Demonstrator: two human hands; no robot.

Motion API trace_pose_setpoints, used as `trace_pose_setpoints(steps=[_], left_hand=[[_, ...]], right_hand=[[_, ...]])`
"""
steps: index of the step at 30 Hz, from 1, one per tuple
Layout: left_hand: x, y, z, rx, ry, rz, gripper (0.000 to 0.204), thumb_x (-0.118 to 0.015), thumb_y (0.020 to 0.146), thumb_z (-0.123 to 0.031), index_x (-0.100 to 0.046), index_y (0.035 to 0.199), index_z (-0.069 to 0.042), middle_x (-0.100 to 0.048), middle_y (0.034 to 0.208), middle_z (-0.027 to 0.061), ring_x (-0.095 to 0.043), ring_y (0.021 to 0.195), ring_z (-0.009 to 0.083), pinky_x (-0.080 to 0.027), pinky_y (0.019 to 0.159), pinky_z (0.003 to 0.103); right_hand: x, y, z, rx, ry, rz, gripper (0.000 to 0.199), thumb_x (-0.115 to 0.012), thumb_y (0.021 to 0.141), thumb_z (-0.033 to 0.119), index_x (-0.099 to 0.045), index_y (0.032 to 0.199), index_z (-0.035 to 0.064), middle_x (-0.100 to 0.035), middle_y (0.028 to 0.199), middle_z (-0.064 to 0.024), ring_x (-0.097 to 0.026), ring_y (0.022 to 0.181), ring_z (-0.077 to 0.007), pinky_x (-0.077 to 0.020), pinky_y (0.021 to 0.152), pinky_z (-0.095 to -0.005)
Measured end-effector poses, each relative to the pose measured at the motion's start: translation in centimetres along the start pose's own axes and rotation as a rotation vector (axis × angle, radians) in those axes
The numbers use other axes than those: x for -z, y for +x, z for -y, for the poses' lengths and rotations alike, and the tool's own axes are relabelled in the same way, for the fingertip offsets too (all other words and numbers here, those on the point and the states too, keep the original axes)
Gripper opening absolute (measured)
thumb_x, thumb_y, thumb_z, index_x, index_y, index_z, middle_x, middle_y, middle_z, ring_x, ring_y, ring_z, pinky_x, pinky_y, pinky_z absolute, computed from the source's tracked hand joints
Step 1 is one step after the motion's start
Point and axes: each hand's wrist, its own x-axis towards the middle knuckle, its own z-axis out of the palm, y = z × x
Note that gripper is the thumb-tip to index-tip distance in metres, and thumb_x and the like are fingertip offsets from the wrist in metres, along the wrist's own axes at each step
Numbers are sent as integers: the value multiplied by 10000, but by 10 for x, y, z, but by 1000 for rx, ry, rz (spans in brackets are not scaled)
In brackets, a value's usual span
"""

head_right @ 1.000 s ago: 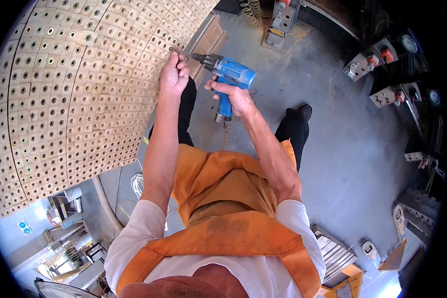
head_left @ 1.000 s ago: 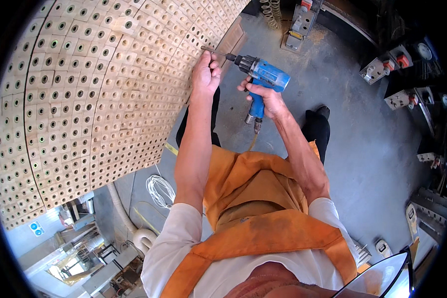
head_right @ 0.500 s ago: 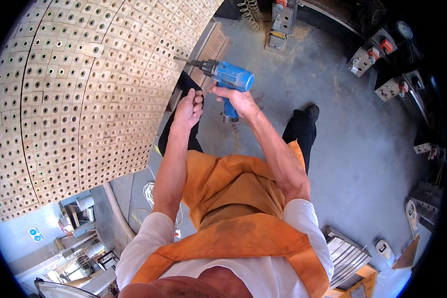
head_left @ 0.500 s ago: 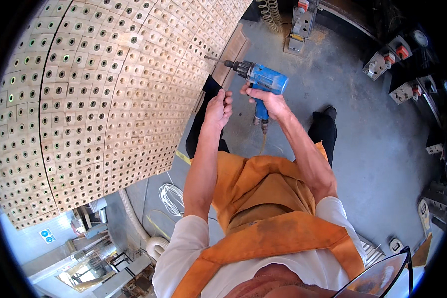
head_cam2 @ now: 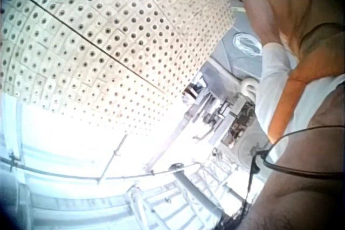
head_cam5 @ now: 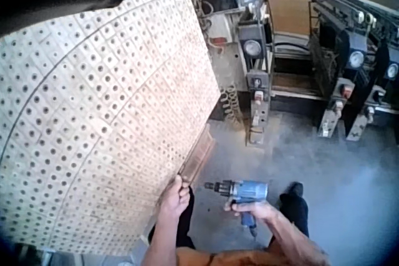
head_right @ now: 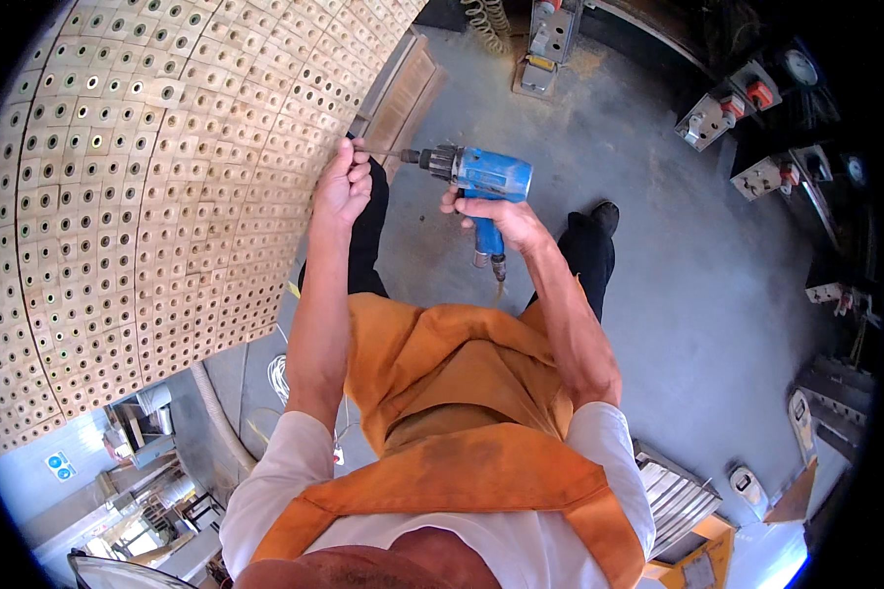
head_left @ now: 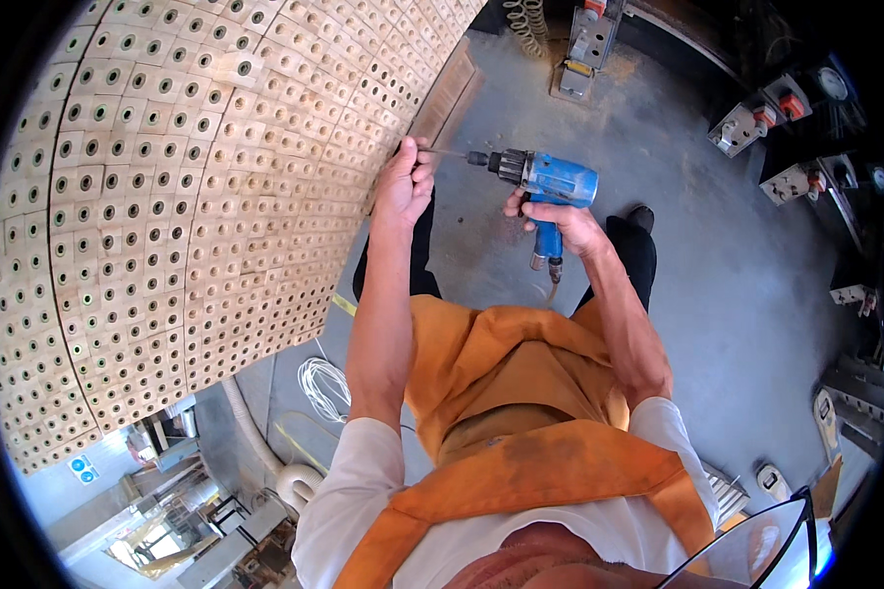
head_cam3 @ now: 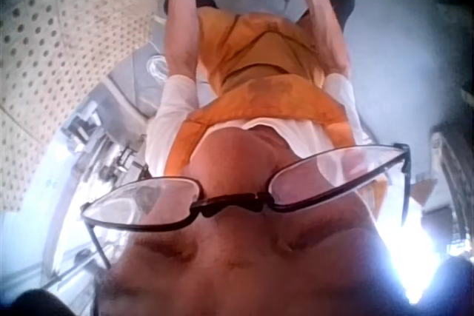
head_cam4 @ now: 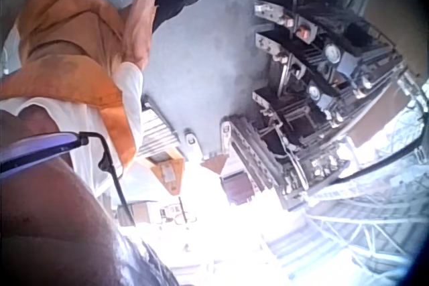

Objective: The person uses a blue pneumatic drill to drive screws into a large, curved wooden panel with a grid of pre-drilled holes. The person holds the panel steady with one hand while operating the drill with the other, systematically working through the holes.

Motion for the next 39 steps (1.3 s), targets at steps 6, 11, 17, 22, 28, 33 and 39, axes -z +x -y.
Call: trace_pose_setpoints(steps=[6, 11, 17, 22, 28, 33, 39], left_hand=[[-6, 6, -5, 47, 325, -64, 270, -547, 972, -328, -544, 1019, -62, -500, 775, 1, -399, 536, 39, -311, 416, 166], [-9, 27, -5, -89, 90, -31, 266, -522, 988, -276, -555, 1133, -56, -526, 792, 0, -422, 561, 45, -321, 429, 169], [-12, 35, -2, -120, -144, 68, 249, -513, 979, -174, -543, 1180, -32, -572, 888, 24, -460, 616, 63, -348, 462, 170], [-12, 23, 6, 4, 82, -38, 232, -483, 979, -128, -533, 1149, 21, -574, 950, 55, -454, 611, 57, -326, 441, 171], [-14, 5, 26, 130, 280, -148, 387, -522, 984, -335, -560, 1111, 28, -562, 861, 30, -394, 561, 40, -289, 422, 166], [-1, 4, 26, 107, 349, -153, 347, -570, 963, -319, -586, 1082, 7, -531, 801, -13, -403, 573, 37, -299, 433, 171], [-1, 7, 22, 14, 319, -162, 234, -570, 966, -238, -588, 1103, -49, -565, 843, -15, -428, 588, 35, -321, 438, 167]], right_hand=[[9, 3, -11, 12, -38, -10, 298, -726, 809, 135, -638, 1083, 60, -679, 1056, -66, -649, 1021, -210, -502, 752, -302], [-21, 17, -24, 85, 42, -110, 286, -703, 836, 126, -614, 1100, 59, -668, 1061, -66, -646, 1009, -205, -497, 747, -300], [-43, 43, -17, 93, 183, -100, 263, -665, 854, 115, -589, 1098, 57, -659, 1043, -69, -643, 999, -203, -490, 725, -292], [-42, 43, -8, 116, 121, -109, 242, -667, 844, 109, -598, 1070, 58, -663, 1011, -63, -642, 997, -200, -485, 735, -296], [-42, 47, -7, 154, 25, -93, 231, -673, 837, 113, -610, 1054, 63, -664, 1005, -54, -636, 976, -183, -480, 754, -307], [-44, 47, -5, 160, 16, -87, 221, -665, 845, 110, -614, 1055, 66, -664, 1016, -56, -638, 975, -186, -482, 768, -318], [-42, 42, -6, 122, 127, -95, 278, -677, 847, 120, -604, 1108, 60, -664, 1056, -76, -641, 1021, -213, -492, 775, -309]])
